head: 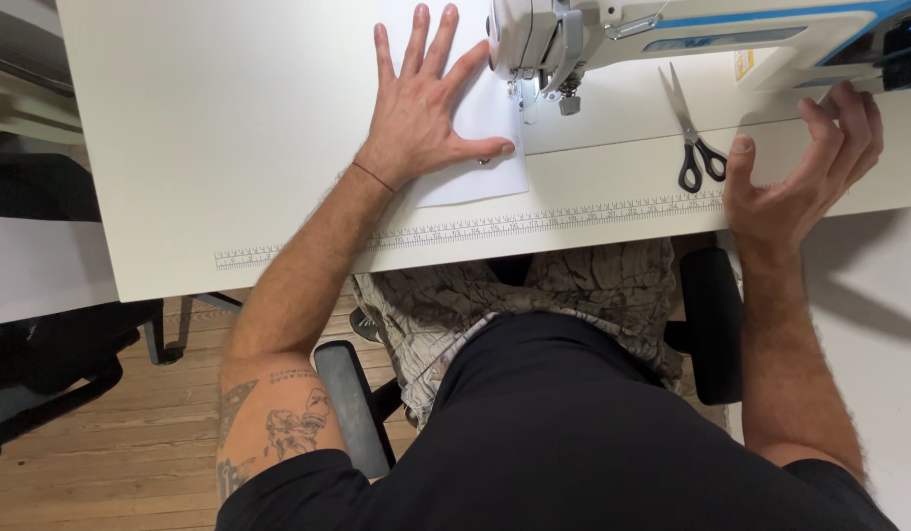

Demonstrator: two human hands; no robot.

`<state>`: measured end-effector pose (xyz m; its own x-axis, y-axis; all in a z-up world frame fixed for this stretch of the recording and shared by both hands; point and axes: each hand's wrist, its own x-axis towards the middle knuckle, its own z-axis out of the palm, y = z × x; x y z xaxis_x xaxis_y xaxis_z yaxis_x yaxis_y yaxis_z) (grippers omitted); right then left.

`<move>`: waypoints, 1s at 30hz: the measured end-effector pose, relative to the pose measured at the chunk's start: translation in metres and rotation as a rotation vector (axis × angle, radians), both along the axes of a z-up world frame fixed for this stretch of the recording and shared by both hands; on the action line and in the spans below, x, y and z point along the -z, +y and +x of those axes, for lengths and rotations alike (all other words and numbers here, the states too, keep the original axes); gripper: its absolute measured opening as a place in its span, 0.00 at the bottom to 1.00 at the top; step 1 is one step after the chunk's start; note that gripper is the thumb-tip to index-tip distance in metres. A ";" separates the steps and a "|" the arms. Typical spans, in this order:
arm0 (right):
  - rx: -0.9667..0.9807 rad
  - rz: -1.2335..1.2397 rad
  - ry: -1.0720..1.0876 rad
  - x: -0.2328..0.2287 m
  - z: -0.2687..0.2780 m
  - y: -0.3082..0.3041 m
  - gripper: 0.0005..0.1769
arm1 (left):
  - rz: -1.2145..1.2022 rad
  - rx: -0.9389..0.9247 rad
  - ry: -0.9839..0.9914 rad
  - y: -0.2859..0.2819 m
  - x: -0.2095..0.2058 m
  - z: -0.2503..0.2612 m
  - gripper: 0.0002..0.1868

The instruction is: Cutting a paper template with scissors and aligning leather material at a sewing station

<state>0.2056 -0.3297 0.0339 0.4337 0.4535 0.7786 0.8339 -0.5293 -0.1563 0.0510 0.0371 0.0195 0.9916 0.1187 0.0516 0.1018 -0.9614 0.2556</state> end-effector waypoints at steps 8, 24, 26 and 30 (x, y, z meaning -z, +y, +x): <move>-0.006 0.022 -0.008 0.001 0.001 0.002 0.27 | 0.003 0.007 -0.063 0.006 -0.002 0.007 0.60; -0.016 0.021 0.005 0.003 0.003 0.001 0.26 | 0.056 -0.010 -0.008 0.021 -0.002 0.023 0.61; -0.009 0.015 0.006 0.002 0.002 0.001 0.26 | 0.084 0.013 -0.044 0.024 -0.003 0.026 0.60; -0.023 0.018 0.001 0.003 0.003 0.001 0.26 | 0.085 0.015 -0.027 0.028 0.000 0.030 0.60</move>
<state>0.2089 -0.3283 0.0309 0.4239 0.4490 0.7866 0.8458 -0.5068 -0.1666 0.0810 0.0655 0.0198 0.9913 0.0981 0.0878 0.0816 -0.9812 0.1750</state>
